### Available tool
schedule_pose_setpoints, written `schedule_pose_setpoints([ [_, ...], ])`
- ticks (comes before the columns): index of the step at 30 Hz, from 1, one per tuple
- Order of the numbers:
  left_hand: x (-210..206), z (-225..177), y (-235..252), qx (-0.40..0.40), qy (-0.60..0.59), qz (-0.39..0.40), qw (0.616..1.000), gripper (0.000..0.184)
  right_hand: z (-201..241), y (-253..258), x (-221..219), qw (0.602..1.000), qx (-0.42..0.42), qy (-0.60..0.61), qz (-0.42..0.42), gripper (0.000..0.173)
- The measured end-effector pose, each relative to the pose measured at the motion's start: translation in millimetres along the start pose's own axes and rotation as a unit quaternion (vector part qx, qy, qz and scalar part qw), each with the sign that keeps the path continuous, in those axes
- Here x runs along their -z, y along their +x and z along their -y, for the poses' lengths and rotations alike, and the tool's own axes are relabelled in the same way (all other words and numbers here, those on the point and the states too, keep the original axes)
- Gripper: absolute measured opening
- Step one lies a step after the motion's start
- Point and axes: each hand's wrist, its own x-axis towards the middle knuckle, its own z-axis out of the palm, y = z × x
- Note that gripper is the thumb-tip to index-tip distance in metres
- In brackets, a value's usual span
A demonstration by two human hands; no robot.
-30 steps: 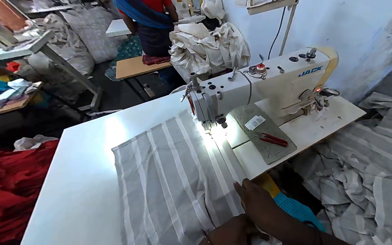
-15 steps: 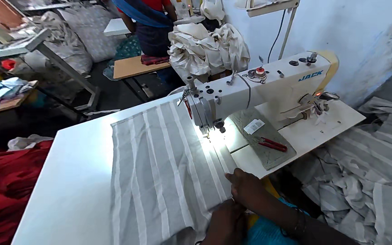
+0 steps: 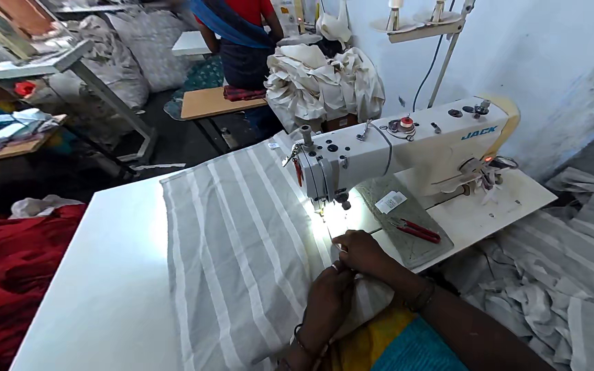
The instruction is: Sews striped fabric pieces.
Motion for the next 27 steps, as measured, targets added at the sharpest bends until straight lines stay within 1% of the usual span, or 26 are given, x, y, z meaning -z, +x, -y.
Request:
schedule_pose_setpoints([
  [3,3.1,14.4,15.3,0.007,-0.023,0.009,1.0,0.025,1.0,17.7,8.5,1.0,-0.005,0.001,0.014,0.038],
  [7,6.7,33.7,35.9,0.008,-0.024,0.025,0.999,0.023,-1.8,36.0,9.7,1.0,-0.004,0.017,-0.021,0.034],
  [8,10.6,32.4,39.5,0.011,-0.018,0.047,0.999,0.023,-2.0,37.0,10.0,0.999,-0.002,0.022,-0.032,0.034],
  [10,28.7,20.8,36.2,0.037,0.004,0.122,0.992,0.029,-4.1,33.1,11.0,0.998,-0.002,0.033,-0.048,0.037],
  [11,37.3,15.8,24.8,0.049,0.013,0.121,0.991,0.032,-7.6,27.1,12.1,0.998,-0.004,0.038,-0.044,0.041],
  [12,39.7,15.9,5.4,0.053,0.029,0.045,0.997,0.035,-13.5,17.1,13.2,0.999,-0.006,0.042,-0.031,0.045],
  [13,40.4,20.3,-16.2,0.065,0.057,-0.063,0.994,0.039,-21.4,1.9,13.8,0.998,-0.007,0.054,-0.013,0.048],
  [14,45.0,28.9,-37.0,0.102,0.097,-0.139,0.98,0.047,-30.2,-18.0,14.8,0.997,-0.016,0.069,0.011,0.049],
  [15,54.1,41.9,-55.8,0.154,0.136,-0.171,0.964,0.059,-39.1,-41.7,15.4,0.995,-0.032,0.089,0.037,0.048],
  [16,65.5,59.2,-72.6,0.2,0.16,-0.169,0.952,0.07,-48.7,-66.8,13.9,0.991,-0.052,0.114,0.056,0.043],
  [17,76.1,80.6,-85.9,0.225,0.186,-0.157,0.943,0.08,-57.7,-91.7,11.0,0.985,-0.072,0.144,0.066,0.04],
  [18,85.9,103.4,-94.0,0.221,0.21,-0.149,0.941,0.084,-64.1,-115.9,7.5,0.978,-0.09,0.179,0.066,0.038],
  [19,96.0,125.6,-95.7,0.198,0.219,-0.145,0.944,0.085,-66.8,-138.9,3.0,0.969,-0.103,0.222,0.045,0.037],
  [20,106.7,143.6,-91.3,0.177,0.217,-0.134,0.951,0.082,-65.1,-160.3,-2.5,0.959,-0.106,0.264,0.002,0.034],
  [21,117.4,154.1,-83.5,0.172,0.203,-0.115,0.957,0.075,-60.2,-179.2,-9.8,0.947,-0.099,0.301,-0.06,0.028],
  [22,128.0,152.2,-72.0,0.186,0.178,-0.087,0.962,0.067,-53.2,-193.8,-16.6,0.93,-0.078,0.334,-0.131,0.023],
  [23,136.8,137.2,-56.2,0.209,0.148,-0.068,0.964,0.06,-44.9,-203.8,-20.8,0.91,-0.047,0.362,-0.195,0.02],
  [24,141.1,109.2,-39.9,0.216,0.118,-0.067,0.967,0.052,-37.0,-210.1,-22.3,0.891,-0.016,0.383,-0.244,0.018],
  [25,140.0,72.0,-28.0,0.188,0.074,-0.074,0.977,0.046,-30.8,-214.3,-22.6,0.874,0.013,0.398,-0.28,0.015],
  [26,133.2,30.6,-21.7,0.13,0.017,-0.071,0.989,0.041,-26.7,-217.0,-22.0,0.861,0.037,0.409,-0.302,0.012],
  [27,119.9,-10.9,-20.5,0.054,-0.054,-0.053,0.996,0.035,-24.0,-218.6,-20.1,0.853,0.053,0.416,-0.312,0.01],
])
